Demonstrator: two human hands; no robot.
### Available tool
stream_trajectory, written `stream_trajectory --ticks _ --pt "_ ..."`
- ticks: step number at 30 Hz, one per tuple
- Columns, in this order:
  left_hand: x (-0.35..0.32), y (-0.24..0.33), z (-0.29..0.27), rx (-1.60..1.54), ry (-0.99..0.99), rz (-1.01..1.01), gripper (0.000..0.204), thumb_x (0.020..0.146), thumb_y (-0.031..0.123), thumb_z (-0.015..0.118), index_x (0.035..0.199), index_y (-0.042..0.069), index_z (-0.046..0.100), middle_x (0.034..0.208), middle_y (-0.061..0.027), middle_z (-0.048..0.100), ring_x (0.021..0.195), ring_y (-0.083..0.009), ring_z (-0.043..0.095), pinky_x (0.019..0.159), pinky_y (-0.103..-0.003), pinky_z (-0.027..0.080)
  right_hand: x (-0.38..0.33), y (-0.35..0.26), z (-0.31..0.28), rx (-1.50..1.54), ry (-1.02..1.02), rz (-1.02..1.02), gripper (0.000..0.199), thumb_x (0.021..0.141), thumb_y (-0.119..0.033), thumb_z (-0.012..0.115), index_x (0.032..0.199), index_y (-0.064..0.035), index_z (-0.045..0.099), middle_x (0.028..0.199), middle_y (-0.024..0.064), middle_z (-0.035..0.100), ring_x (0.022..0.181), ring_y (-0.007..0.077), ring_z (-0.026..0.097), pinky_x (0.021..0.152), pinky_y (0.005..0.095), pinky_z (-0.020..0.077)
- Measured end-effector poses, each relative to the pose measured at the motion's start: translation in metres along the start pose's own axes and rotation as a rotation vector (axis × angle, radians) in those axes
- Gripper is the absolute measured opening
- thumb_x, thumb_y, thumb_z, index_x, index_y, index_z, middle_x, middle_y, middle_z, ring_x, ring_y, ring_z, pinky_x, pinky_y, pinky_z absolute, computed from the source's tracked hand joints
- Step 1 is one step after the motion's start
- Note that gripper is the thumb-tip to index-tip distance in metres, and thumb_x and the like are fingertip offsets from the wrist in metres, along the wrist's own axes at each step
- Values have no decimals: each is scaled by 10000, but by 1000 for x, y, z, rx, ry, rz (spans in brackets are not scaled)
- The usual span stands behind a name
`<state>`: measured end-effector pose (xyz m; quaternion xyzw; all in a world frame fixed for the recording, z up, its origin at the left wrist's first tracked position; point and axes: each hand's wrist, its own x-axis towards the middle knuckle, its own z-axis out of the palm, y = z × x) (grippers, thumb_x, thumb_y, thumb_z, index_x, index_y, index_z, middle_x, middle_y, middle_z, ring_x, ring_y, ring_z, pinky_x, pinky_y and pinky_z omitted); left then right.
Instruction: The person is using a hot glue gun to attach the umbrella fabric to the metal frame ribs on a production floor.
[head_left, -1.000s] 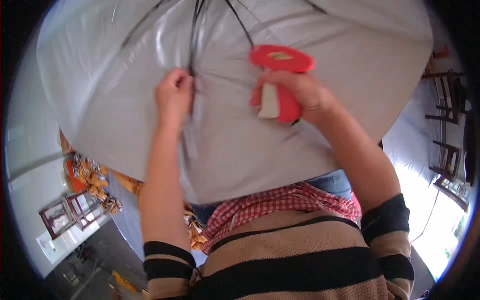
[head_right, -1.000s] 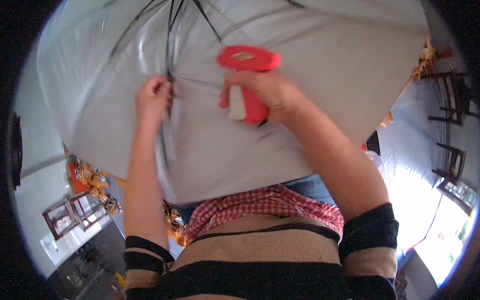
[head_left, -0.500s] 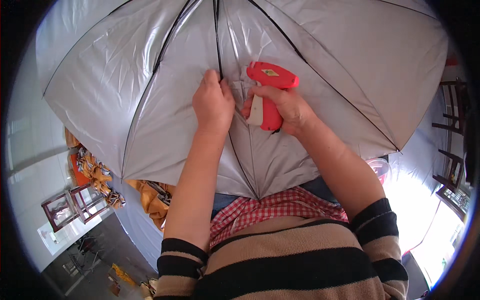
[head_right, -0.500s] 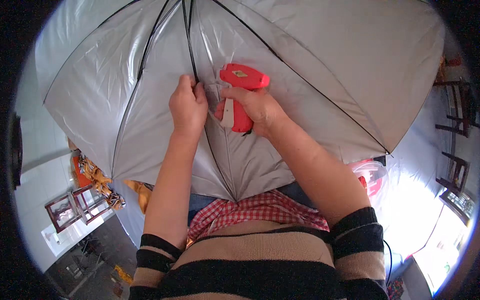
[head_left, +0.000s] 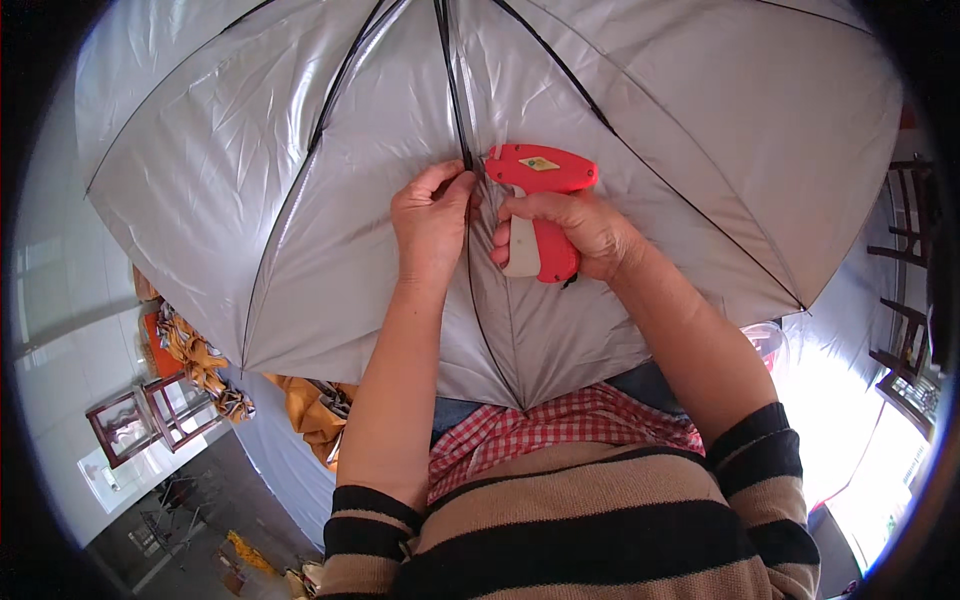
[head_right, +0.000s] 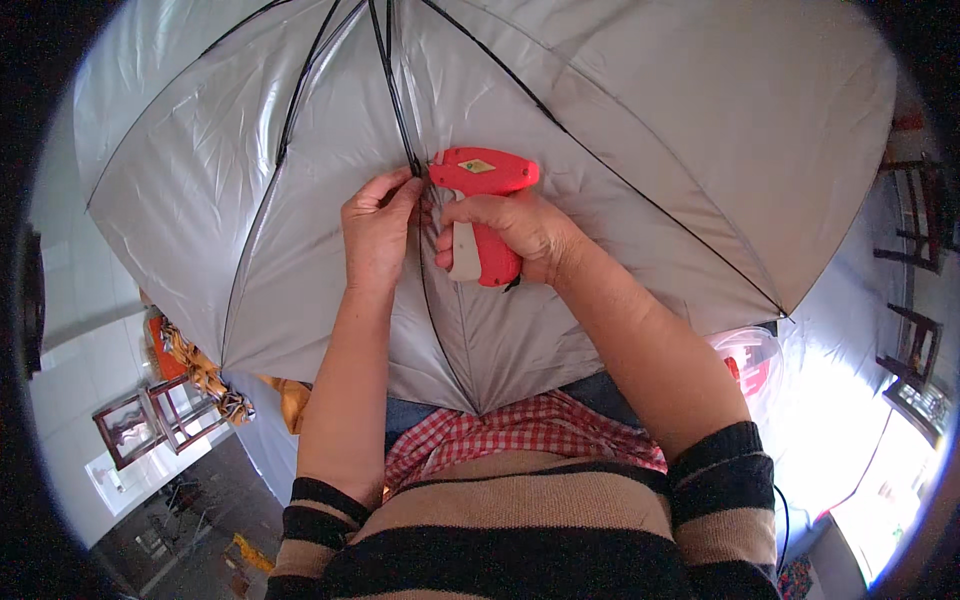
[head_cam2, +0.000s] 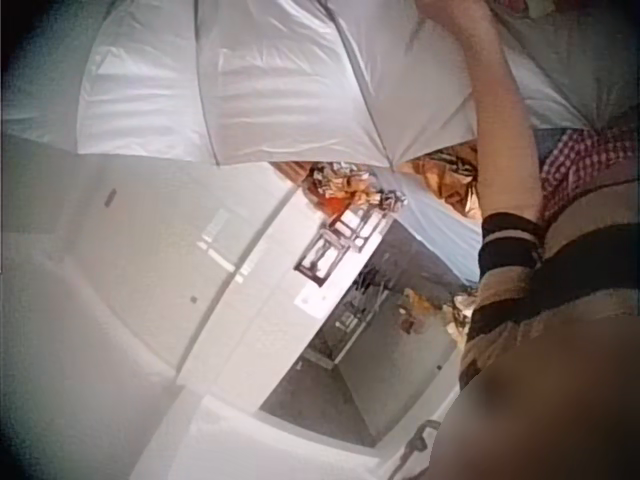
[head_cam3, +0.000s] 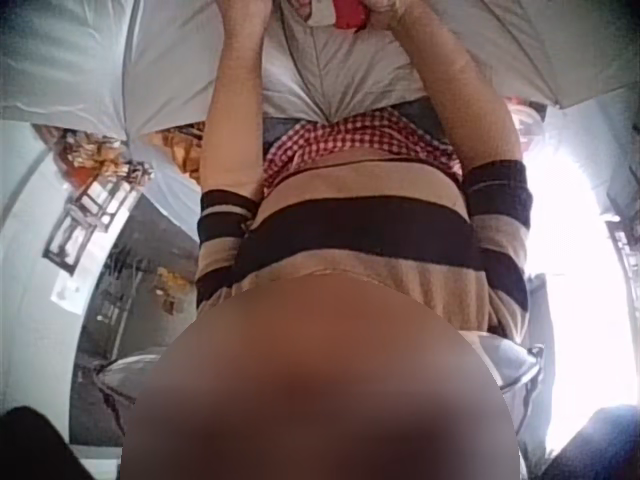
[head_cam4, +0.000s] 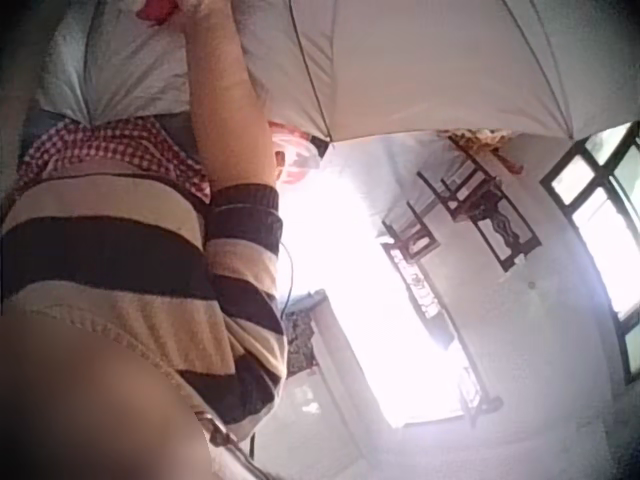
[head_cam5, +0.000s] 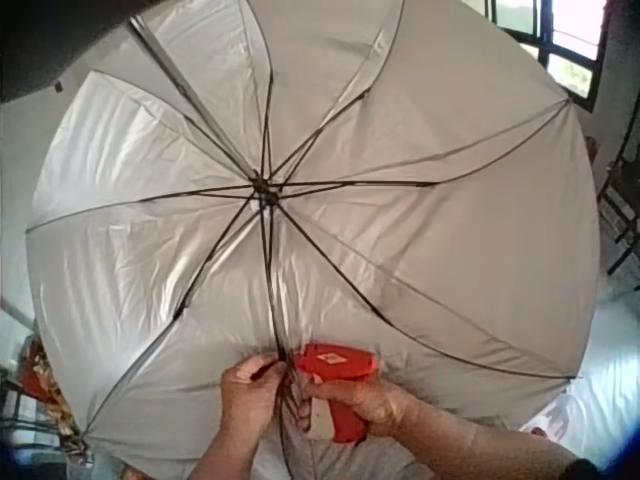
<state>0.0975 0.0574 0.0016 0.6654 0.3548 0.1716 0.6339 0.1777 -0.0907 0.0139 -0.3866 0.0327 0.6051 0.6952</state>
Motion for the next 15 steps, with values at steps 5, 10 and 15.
stream_trajectory --ticks 5,10,15 --pt "-1 5 2 -14 -22 3 136 814 38 622 922 -36 660 707 -30 622 574 -77 540 529 -234 445 5 3 -4 30 -76 3 214 805 -183 628 906 -1 578 810 145 641 729 273 657 701 385 543" --pt "-3 7 3 42 -14 23 138 811 37 623 923 -33 661 701 -28 618 566 -75 529 525 -231 438 10 3 -6 23 -90 14 207 808 -185 619 894 0 583 804 141 642 725 276 656 701 385 540" --pt "0 -2 5 75 7 114 124 814 35 618 911 -28 663 693 -22 611 558 -68 512 517 -229 431 12 1 -4 32 -87 41 190 810 -182 610 881 -6 589 800 136 643 719 273 655 695 382 539"
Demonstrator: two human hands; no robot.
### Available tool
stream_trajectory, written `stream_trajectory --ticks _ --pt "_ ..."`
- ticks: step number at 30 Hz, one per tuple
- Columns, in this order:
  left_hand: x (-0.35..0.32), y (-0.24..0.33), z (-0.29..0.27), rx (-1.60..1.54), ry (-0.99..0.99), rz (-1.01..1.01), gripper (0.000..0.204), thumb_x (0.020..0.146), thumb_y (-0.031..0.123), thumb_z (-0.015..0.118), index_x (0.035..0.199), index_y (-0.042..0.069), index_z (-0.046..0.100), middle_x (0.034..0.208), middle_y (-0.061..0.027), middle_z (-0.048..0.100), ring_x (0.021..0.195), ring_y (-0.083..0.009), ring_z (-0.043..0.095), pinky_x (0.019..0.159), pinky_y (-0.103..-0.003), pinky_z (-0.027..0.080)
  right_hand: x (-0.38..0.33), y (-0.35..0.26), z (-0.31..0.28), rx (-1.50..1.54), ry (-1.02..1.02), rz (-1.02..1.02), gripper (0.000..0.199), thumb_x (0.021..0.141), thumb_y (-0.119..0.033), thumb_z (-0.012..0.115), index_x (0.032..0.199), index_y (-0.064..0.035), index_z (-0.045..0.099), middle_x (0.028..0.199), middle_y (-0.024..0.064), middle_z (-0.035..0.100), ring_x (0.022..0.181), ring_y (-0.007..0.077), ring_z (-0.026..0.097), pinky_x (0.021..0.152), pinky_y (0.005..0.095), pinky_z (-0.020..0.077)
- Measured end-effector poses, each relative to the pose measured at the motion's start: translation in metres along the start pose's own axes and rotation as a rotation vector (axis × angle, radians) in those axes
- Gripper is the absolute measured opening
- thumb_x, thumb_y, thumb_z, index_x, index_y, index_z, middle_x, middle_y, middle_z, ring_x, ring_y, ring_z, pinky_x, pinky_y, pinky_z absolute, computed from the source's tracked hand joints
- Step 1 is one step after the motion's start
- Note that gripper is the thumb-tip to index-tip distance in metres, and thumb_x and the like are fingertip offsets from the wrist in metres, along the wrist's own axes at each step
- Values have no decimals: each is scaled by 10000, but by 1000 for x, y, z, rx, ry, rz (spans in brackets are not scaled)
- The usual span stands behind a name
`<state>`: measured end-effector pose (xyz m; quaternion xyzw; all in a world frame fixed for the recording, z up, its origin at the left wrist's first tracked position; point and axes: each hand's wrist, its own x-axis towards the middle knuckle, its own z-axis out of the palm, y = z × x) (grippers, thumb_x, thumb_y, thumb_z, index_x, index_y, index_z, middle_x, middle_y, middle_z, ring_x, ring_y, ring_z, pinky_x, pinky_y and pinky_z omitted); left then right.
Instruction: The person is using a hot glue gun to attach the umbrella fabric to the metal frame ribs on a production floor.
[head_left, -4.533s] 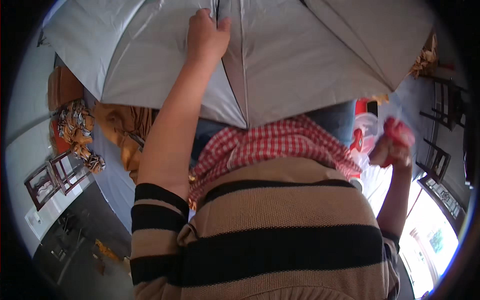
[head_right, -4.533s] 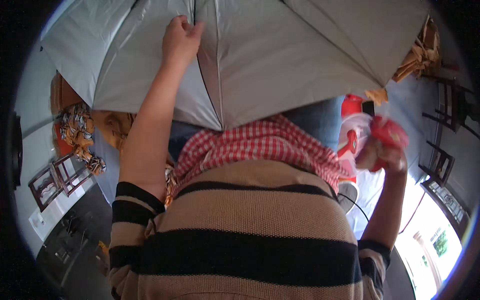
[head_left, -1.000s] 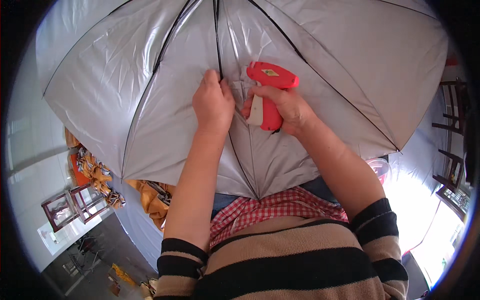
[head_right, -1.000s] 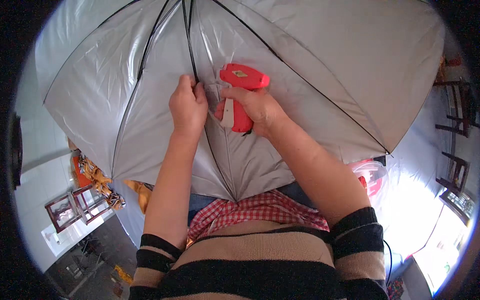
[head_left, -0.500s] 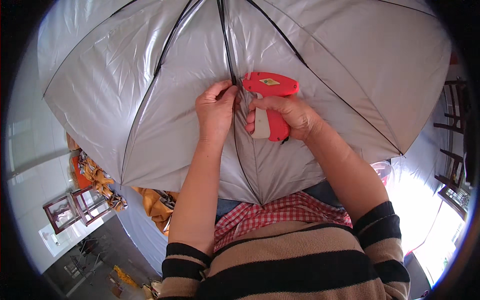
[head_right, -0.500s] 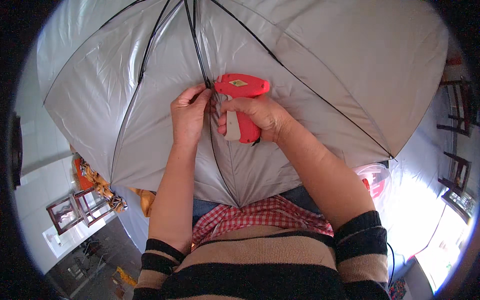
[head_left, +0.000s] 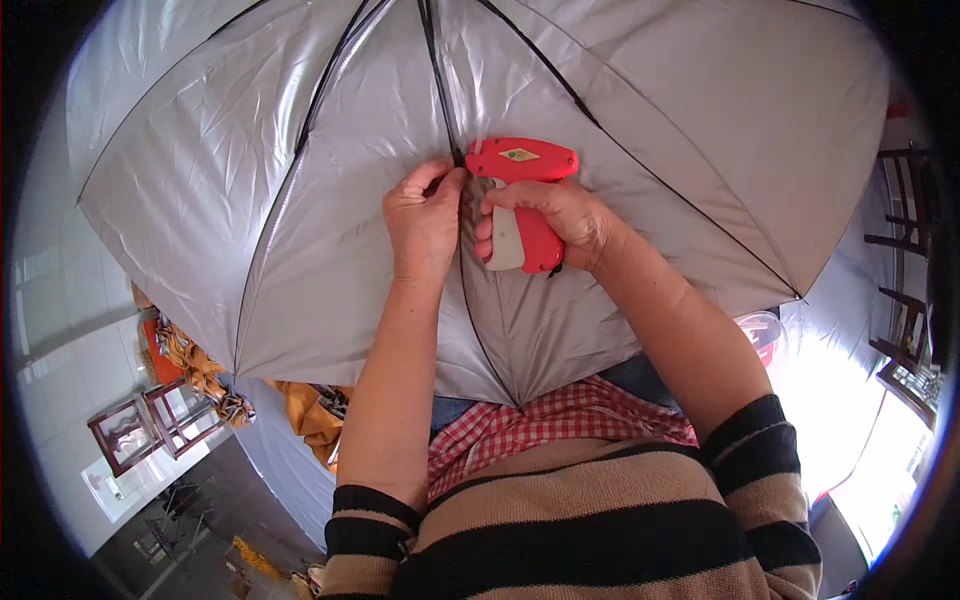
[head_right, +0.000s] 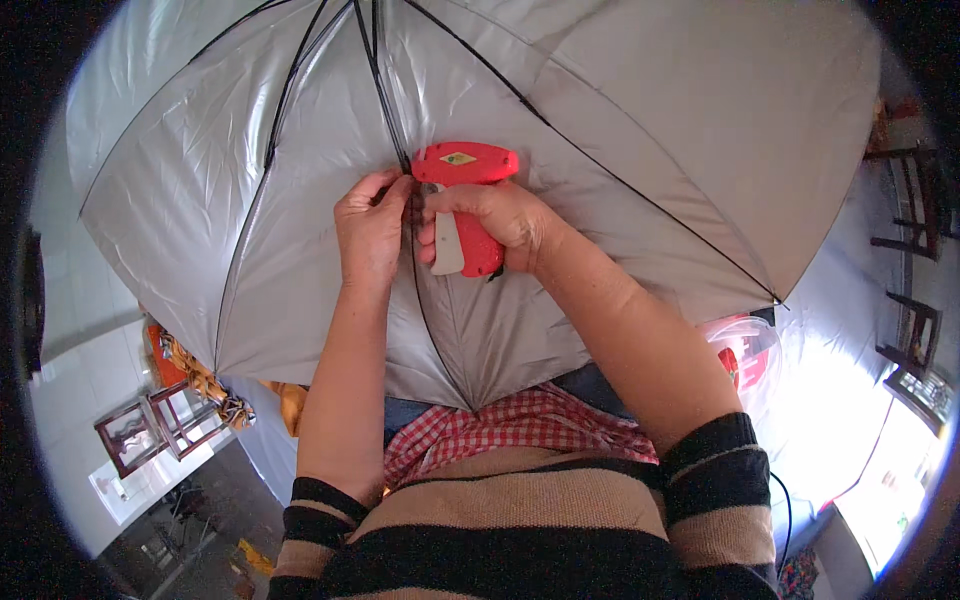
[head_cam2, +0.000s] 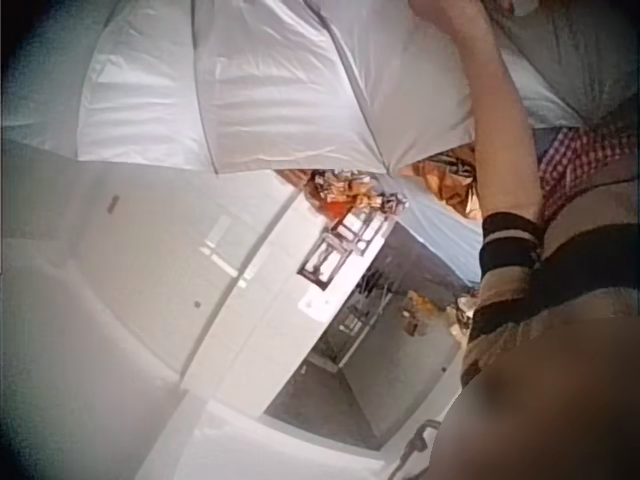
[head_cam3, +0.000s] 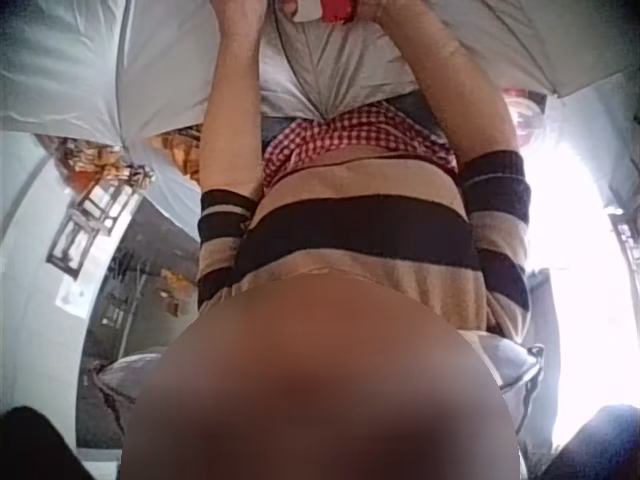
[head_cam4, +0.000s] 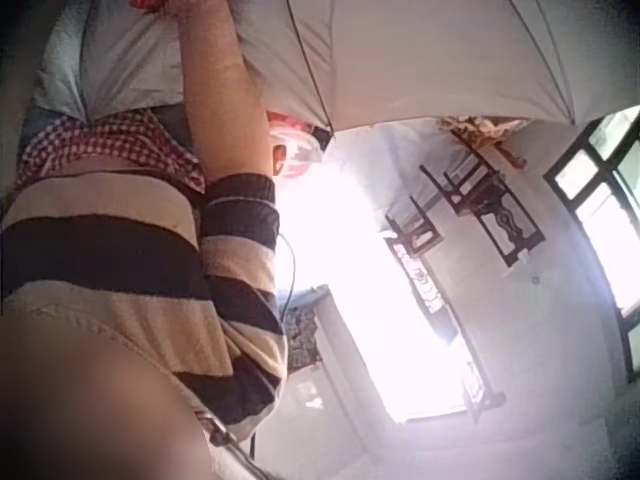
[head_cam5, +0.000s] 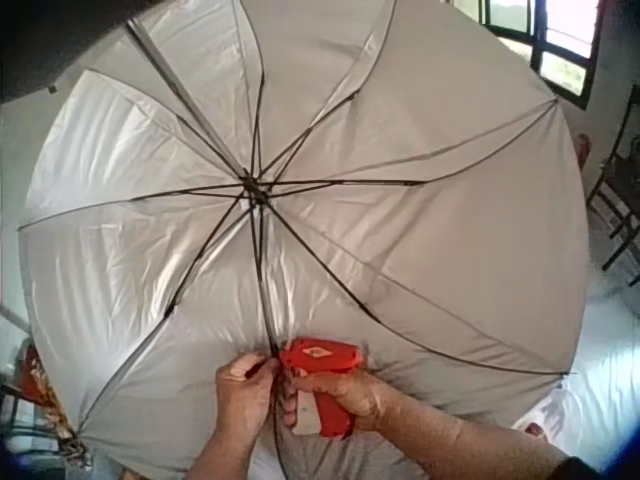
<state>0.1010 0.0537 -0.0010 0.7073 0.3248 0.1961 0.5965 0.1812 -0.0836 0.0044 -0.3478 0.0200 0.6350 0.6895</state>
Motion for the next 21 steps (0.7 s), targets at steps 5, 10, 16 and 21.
stream_trajectory --ticks 5,10,16,21 --pt "-4 3 1 -48 24 -43 104 817 32 609 890 -19 664 703 -10 611 589 -57 504 543 -223 432 -3 1 -3 23 -23 -11 184 809 -183 609 874 -13 590 796 135 643 715 270 655 694 381 539" --pt "-4 0 4 -122 -4 -45 102 819 28 603 889 -15 663 729 -4 620 613 -61 511 571 -221 436 1 -3 -3 -11 -28 10 186 809 -194 611 863 -18 589 792 131 643 699 255 652 686 379 537" --pt "-1 -3 8 -22 24 41 96 819 44 604 881 -6 658 735 -15 626 614 -77 527 581 -233 444 -1 -5 4 -237 134 -70 195 795 -189 616 879 -16 584 746 124 632 656 241 637 647 368 538" --pt "23 21 -36 374 -30 -13 111 809 89 604 875 0 616 711 -104 633 628 -165 568 608 -300 461 -18 -19 9 -185 37 -1 220 822 -217 608 919 -22 572 805 133 639 749 247 648 689 366 534"
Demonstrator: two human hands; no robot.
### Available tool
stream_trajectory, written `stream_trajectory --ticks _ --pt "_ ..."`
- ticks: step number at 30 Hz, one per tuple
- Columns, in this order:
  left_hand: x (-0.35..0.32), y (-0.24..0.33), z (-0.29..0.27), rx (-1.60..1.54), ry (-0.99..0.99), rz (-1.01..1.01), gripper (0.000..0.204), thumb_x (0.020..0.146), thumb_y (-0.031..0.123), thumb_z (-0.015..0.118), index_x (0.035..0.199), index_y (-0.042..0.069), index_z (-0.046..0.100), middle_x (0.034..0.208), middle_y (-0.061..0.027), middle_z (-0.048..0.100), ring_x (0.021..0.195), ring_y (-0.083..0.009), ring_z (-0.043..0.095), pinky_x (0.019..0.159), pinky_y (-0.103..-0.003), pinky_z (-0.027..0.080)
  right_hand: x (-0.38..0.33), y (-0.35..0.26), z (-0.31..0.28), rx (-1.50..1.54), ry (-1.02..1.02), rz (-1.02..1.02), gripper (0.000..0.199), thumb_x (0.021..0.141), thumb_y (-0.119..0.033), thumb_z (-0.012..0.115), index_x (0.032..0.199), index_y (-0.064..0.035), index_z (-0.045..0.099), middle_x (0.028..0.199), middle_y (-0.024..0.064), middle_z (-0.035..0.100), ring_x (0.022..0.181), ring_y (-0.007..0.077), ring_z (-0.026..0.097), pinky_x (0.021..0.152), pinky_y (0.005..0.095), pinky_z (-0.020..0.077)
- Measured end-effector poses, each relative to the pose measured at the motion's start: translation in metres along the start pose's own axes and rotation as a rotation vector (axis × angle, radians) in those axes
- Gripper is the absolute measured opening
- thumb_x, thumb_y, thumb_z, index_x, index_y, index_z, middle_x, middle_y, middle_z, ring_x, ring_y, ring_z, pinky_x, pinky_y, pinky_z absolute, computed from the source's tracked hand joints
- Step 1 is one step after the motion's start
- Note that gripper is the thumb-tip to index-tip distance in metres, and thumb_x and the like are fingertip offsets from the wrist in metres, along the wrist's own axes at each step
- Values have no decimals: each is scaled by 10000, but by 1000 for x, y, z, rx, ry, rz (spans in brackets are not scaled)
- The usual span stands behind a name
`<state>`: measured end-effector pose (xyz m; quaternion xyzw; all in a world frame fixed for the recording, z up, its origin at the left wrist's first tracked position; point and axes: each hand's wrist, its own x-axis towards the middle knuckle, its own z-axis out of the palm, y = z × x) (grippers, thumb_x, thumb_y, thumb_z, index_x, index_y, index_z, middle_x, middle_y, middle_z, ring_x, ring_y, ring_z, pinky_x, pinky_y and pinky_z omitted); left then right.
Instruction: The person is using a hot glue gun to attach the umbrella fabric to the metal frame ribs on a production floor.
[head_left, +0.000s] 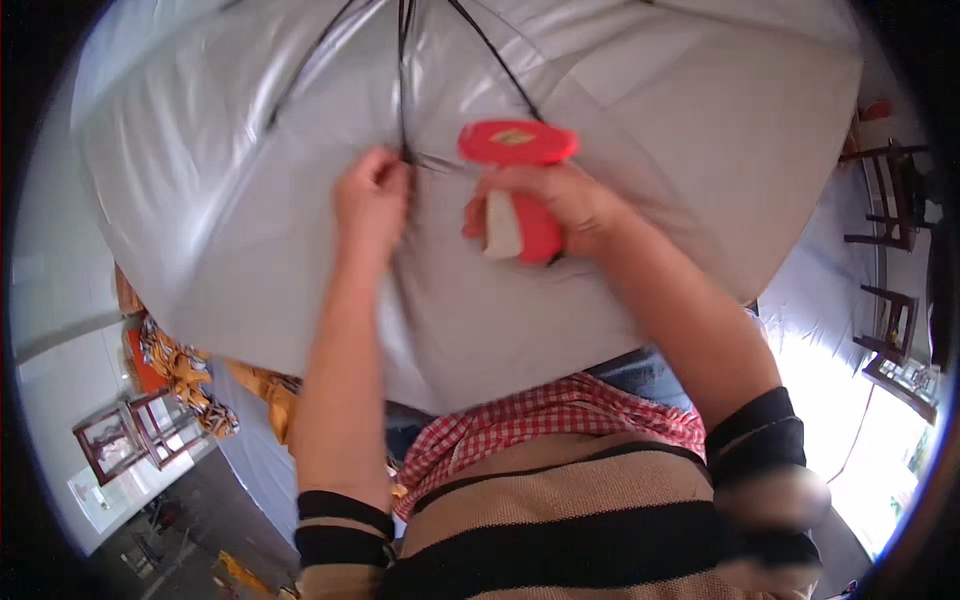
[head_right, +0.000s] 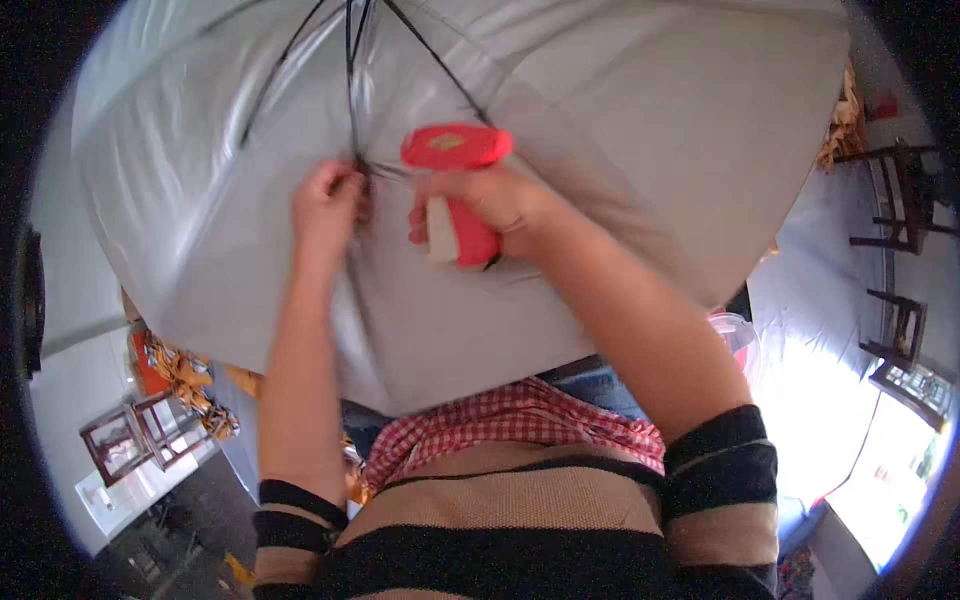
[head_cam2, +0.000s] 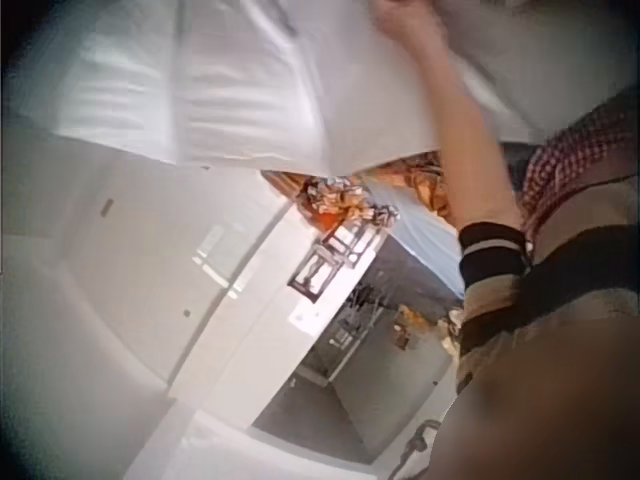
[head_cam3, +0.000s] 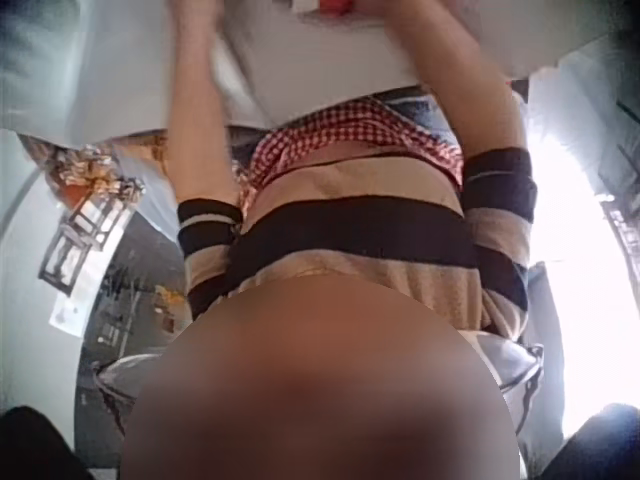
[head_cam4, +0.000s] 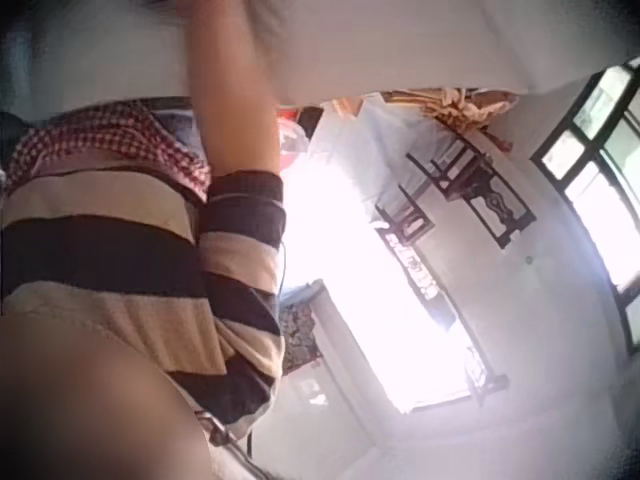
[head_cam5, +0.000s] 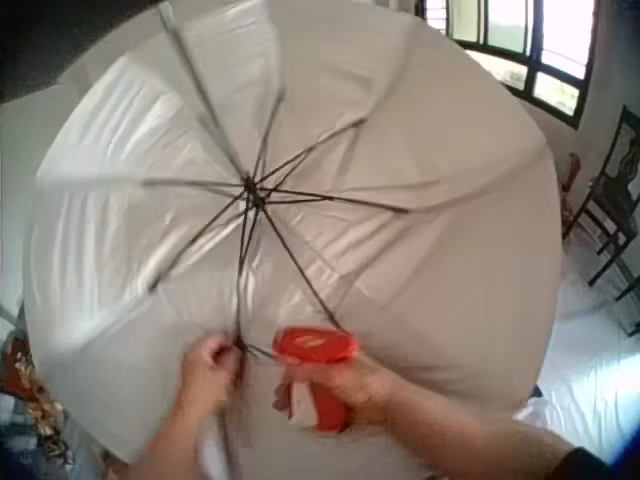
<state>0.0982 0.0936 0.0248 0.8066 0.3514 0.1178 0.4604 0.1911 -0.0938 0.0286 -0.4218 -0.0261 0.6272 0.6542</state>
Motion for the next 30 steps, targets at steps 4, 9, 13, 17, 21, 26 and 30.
stream_trajectory --ticks 4,9,13,17,21,26,30 --pt "47 -13 -89 728 182 344 156 805 158 618 876 25 578 810 -143 621 751 -295 601 652 -387 468 -27 -5 -3 49 100 -72 227 835 -198 597 956 -10 556 811 139 636 776 268 645 705 378 531" --pt "2 8 0 708 330 599 216 796 199 631 953 68 563 919 -172 604 829 -340 585 710 -439 473 -8 34 -7 65 125 -59 222 834 -180 600 961 -4 555 822 139 636 762 275 646 717 390 533" --pt "-9 -4 31 722 214 410 199 790 183 636 924 60 555 867 -160 613 743 -339 598 655 -430 485 11 26 7 125 190 -100 216 822 -161 613 959 -3 558 823 139 635 746 273 647 711 391 537" --pt "-12 -9 36 533 259 352 160 789 115 638 903 36 559 797 -150 626 676 -335 606 615 -382 493 15 23 4 161 203 -91 214 813 -151 622 955 -2 564 820 138 635 732 269 648 692 388 541" --pt "-18 -18 34 125 255 274 120 784 43 633 888 8 586 759 -138 643 631 -285 613 605 -331 491 11 23 8 167 203 -68 221 809 -156 629 955 -1 568 818 137 636 728 266 651 678 386 544" --pt "-19 -23 31 -126 190 135 125 777 22 646 899 -7 640 750 -79 659 618 -149 590 602 -277 481 10 23 10 127 223 -46 224 804 -165 634 945 -2 573 811 136 638 719 271 652 669 382 544" --pt "-22 -12 30 -266 72 10 136 798 22 636 925 -24 652 773 -30 642 638 -92 559 609 -240 469 12 20 0 110 95 -7 212 798 -168 634 921 -5 577 798 137 640 713 270 653 661 376 542"
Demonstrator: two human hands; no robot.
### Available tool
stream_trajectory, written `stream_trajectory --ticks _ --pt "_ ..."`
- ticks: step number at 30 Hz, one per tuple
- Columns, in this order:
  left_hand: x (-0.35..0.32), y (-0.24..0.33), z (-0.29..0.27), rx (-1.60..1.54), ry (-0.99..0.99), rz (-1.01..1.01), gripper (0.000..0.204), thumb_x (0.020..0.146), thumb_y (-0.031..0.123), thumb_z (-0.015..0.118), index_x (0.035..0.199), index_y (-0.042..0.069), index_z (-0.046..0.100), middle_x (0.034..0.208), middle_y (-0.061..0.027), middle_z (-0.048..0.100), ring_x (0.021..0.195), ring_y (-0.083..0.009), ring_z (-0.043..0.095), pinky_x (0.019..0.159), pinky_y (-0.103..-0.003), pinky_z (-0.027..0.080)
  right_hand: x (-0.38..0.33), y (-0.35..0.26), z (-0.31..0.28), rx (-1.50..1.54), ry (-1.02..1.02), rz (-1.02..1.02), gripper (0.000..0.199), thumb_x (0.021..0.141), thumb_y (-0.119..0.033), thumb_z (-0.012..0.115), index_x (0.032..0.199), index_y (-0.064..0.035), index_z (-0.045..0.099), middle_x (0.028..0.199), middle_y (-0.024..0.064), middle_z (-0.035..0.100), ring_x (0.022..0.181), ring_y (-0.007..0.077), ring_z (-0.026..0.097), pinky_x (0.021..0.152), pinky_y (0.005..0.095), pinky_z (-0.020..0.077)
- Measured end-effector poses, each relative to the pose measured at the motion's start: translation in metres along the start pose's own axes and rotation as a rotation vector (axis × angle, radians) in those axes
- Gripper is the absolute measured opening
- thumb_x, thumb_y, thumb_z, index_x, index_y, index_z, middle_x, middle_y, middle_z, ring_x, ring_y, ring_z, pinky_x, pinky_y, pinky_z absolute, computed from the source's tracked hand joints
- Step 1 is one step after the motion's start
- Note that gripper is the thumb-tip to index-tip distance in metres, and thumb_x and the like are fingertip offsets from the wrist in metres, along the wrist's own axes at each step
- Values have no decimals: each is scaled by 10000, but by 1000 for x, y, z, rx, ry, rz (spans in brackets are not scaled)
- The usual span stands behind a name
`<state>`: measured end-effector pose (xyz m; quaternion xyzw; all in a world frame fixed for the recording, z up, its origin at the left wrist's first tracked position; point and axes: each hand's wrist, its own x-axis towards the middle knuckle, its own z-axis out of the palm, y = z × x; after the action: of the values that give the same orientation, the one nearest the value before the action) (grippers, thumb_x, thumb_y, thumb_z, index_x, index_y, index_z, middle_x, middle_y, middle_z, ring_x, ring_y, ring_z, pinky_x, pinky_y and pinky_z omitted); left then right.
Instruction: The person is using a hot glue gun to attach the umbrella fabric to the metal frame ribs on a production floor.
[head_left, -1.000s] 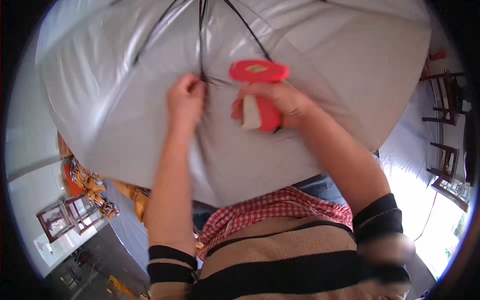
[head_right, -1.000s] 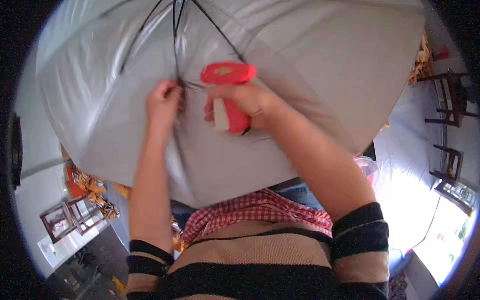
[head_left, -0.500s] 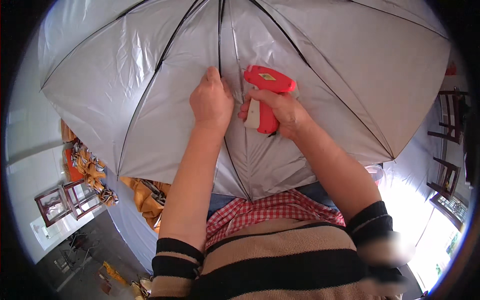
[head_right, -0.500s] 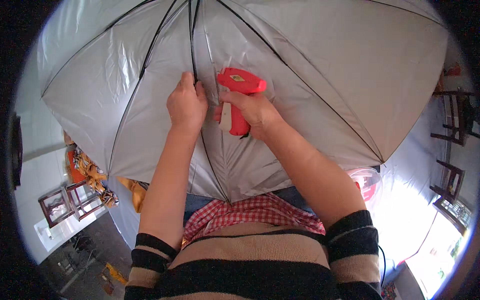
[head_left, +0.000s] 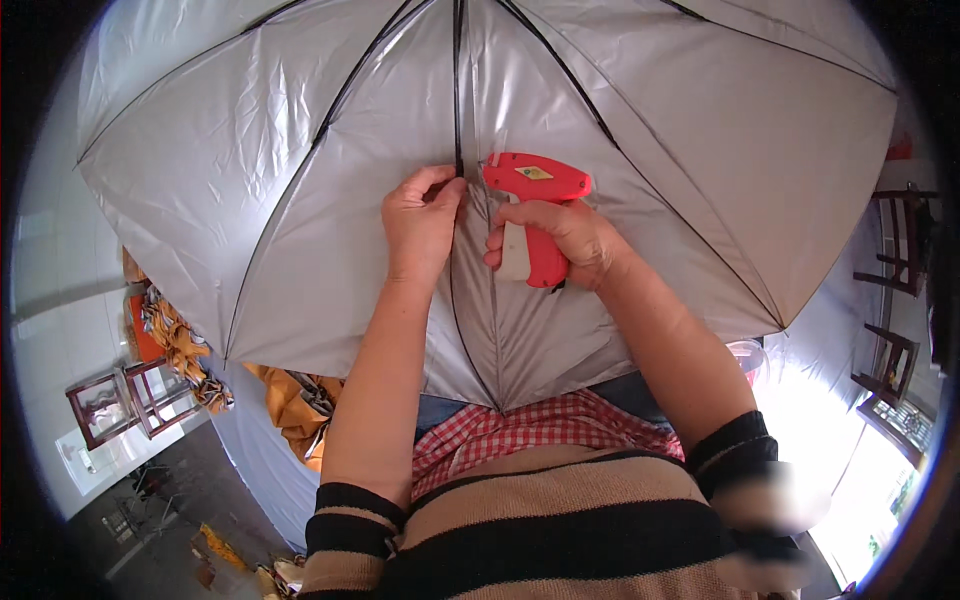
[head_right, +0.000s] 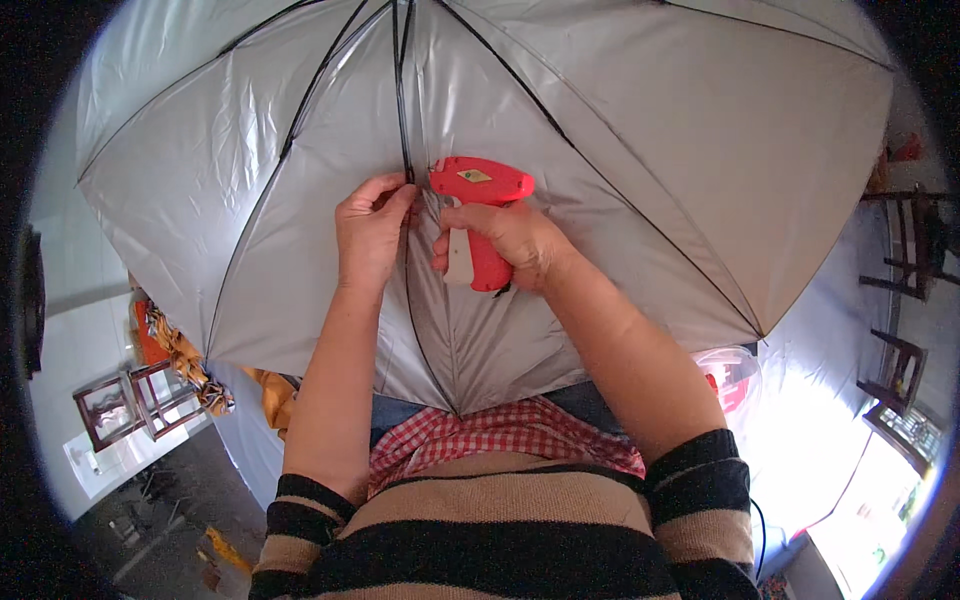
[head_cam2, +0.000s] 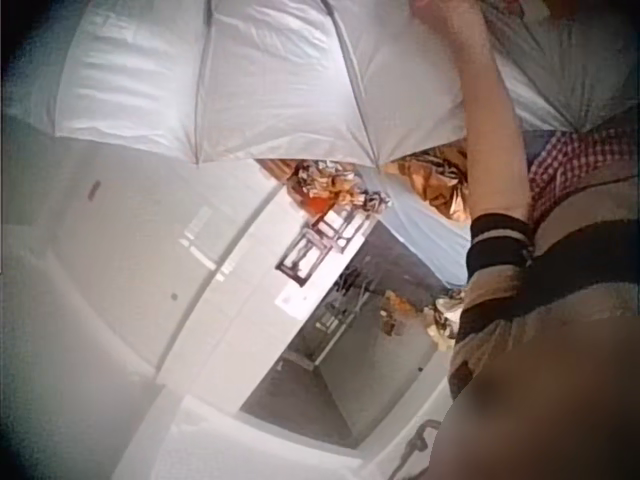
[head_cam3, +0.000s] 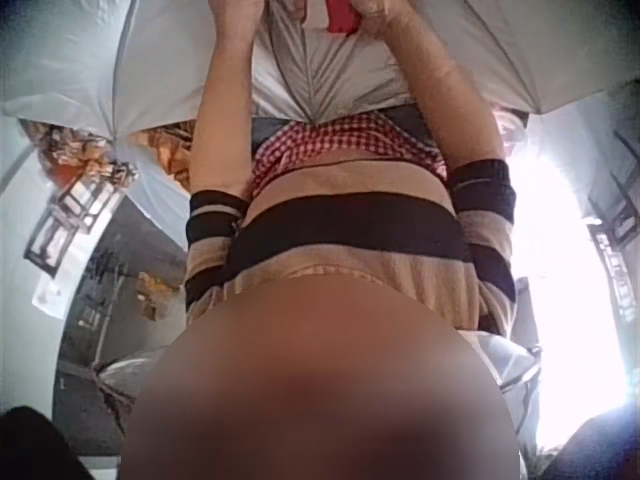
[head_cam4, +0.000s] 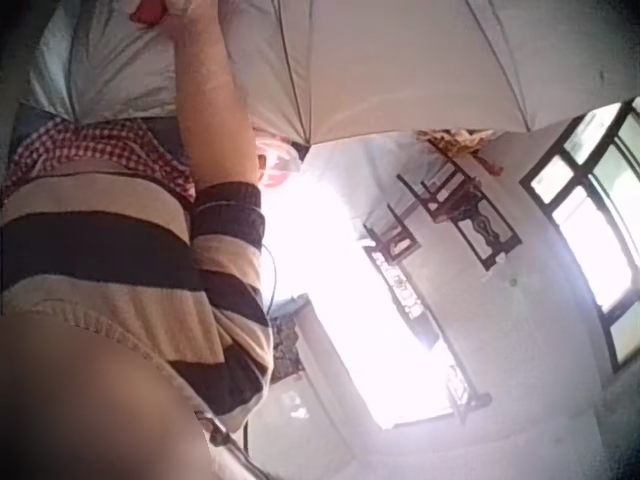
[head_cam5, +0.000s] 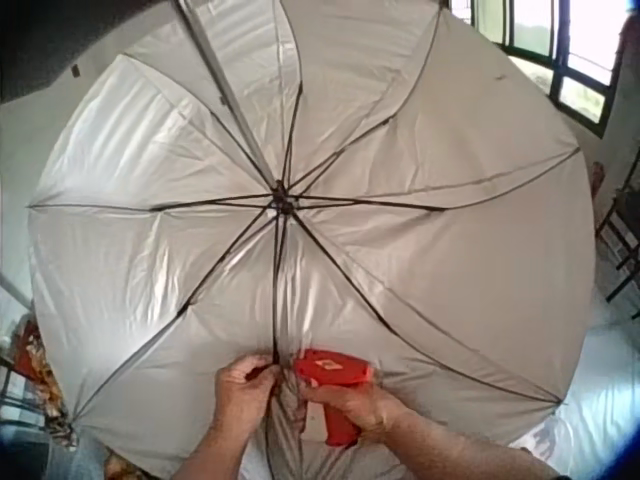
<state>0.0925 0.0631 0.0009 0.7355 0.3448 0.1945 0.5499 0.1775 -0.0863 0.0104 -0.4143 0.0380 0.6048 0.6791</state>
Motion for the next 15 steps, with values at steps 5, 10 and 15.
stream_trajectory --ticks 5,10,15 --pt "2 -3 2 -151 -52 -95 133 809 14 627 929 -34 655 779 -28 634 648 -86 551 611 -230 465 0 -8 -5 -82 -90 0 202 794 -173 633 897 -8 579 789 140 641 708 269 654 659 372 540" --pt "0 0 4 -208 -74 -127 119 810 12 626 917 -30 658 771 -35 633 643 -93 553 603 -234 465 0 -10 -2 -90 -82 8 197 790 -177 631 885 -12 580 778 141 640 695 264 652 658 372 540" --pt "-1 4 7 -196 -66 -140 120 808 26 630 910 -32 658 761 -30 633 642 -89 550 603 -233 460 0 -9 -2 -31 -66 15 199 787 -180 634 883 -14 579 770 141 641 685 261 651 648 375 541"
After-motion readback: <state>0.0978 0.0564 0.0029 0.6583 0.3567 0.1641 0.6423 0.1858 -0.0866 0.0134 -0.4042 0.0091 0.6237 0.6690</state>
